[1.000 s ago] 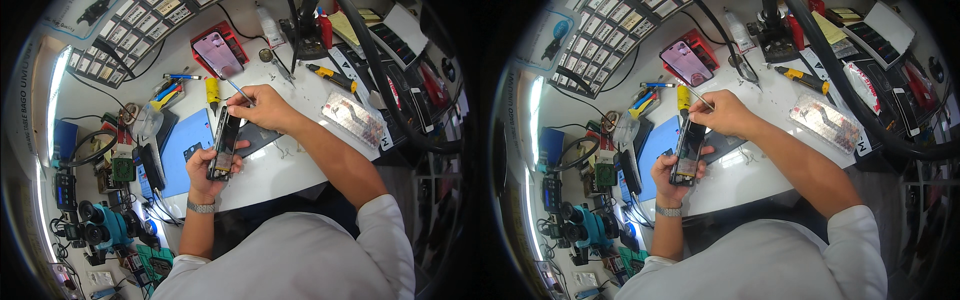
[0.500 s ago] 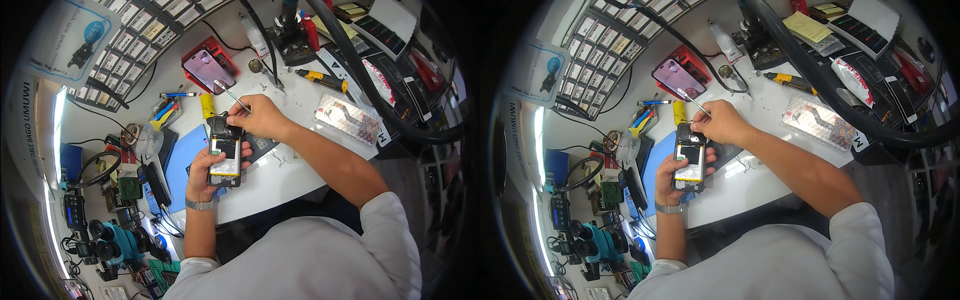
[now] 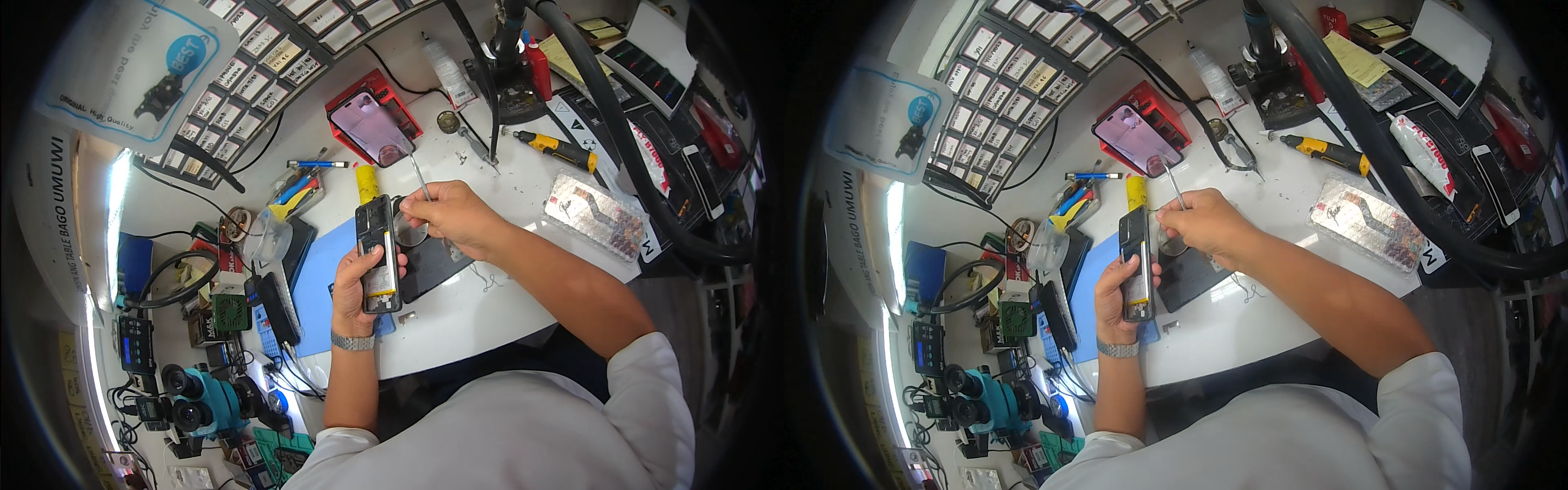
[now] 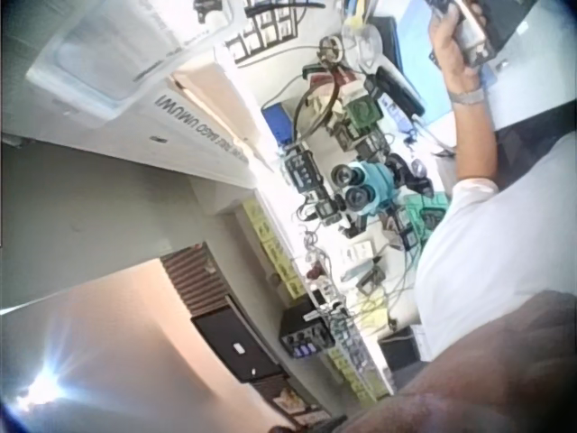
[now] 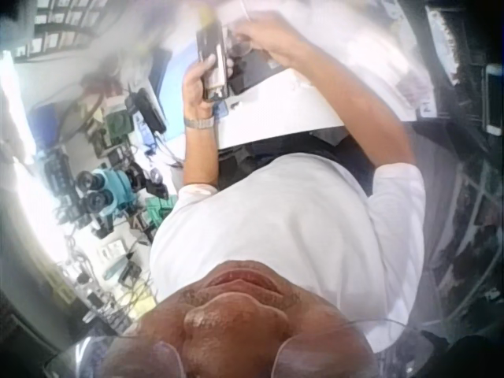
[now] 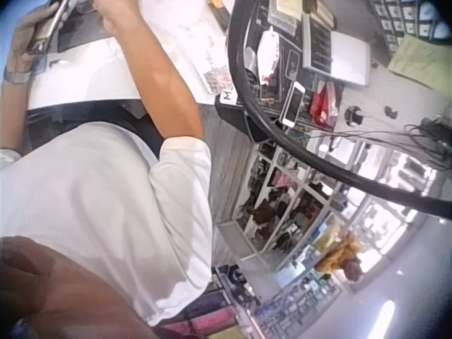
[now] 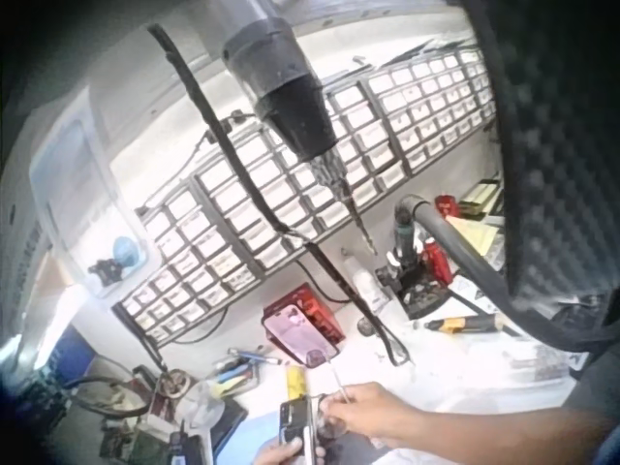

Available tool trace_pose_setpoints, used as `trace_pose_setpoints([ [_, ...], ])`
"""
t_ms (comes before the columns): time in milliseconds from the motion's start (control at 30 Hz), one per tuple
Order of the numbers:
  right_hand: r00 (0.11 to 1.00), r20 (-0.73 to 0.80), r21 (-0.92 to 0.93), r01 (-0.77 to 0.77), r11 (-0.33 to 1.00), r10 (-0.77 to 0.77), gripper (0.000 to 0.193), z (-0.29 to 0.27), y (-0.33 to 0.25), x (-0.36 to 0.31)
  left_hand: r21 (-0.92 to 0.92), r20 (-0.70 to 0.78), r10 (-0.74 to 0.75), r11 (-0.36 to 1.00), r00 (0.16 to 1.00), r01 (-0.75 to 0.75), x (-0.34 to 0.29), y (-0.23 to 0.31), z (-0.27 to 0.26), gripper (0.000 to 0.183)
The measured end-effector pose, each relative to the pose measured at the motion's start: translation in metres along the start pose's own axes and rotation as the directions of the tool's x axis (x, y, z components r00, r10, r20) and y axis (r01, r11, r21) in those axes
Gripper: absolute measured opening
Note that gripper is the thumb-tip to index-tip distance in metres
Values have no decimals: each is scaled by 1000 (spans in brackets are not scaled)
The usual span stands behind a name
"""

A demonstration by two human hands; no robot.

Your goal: The person uses a screwdriver to remove screws from a disassembled smartphone, then opens a cardboard box and removes several small plastic bags containing replacement parts. The phone remains open on the workbench while parts are handled.

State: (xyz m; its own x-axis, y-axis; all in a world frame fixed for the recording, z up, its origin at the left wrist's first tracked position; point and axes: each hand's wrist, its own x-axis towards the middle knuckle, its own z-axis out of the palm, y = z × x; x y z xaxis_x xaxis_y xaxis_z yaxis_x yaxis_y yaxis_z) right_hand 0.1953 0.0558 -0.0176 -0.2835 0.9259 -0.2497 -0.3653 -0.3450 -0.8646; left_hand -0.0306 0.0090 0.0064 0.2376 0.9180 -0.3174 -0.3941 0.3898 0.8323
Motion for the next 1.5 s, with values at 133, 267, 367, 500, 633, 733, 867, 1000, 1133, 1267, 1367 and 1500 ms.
trace_pose_setpoints([
  [133,999,17,-18,-29,999,29,24,3,-5,-6,-40,-6,1,999,1000,-1,1,-1,-10,24],
  [267,1000,26,-8,7,1000,-7,24,6,-12,-13,-37,-36,43,998,998,-44,-2,-2,0,25],
  [367,1000,20,-20,-6,1000,6,23,10,-16,-20,71,-67,123,990,990,-119,-3,-3,11,25],
  [500,994,77,-117,-64,991,73,24,12,-15,-22,162,-135,305,945,943,-283,3,-13,5,28],
  [633,995,93,-194,-7,981,25,29,17,2,-22,199,-173,405,907,898,-371,2,-15,8,29],
  [733,990,121,-234,-48,971,78,31,20,7,-23,245,-170,470,872,866,-425,1,-16,13,30],
  [867,990,100,-243,-74,967,101,30,26,10,-27,271,-160,460,871,873,-410,-1,-16,17,34],
  [1000,992,78,-207,-84,975,102,27,27,16,-26,256,-135,458,873,878,-416,-5,-16,18,35],
  [1133,982,106,-149,-139,979,155,22,25,17,-23,253,-117,445,878,888,-407,-7,-15,17,38],
  [1267,974,121,-91,-182,979,192,20,25,15,-22,271,-112,421,884,900,-380,-9,-12,18,39],
  [1367,968,129,-82,-205,975,214,21,26,13,-23,297,-105,426,876,899,-380,-8,-12,16,39],
  [1500,965,157,-81,-199,977,209,25,25,12,-24,323,-116,440,865,891,-385,-8,-11,14,39],
])
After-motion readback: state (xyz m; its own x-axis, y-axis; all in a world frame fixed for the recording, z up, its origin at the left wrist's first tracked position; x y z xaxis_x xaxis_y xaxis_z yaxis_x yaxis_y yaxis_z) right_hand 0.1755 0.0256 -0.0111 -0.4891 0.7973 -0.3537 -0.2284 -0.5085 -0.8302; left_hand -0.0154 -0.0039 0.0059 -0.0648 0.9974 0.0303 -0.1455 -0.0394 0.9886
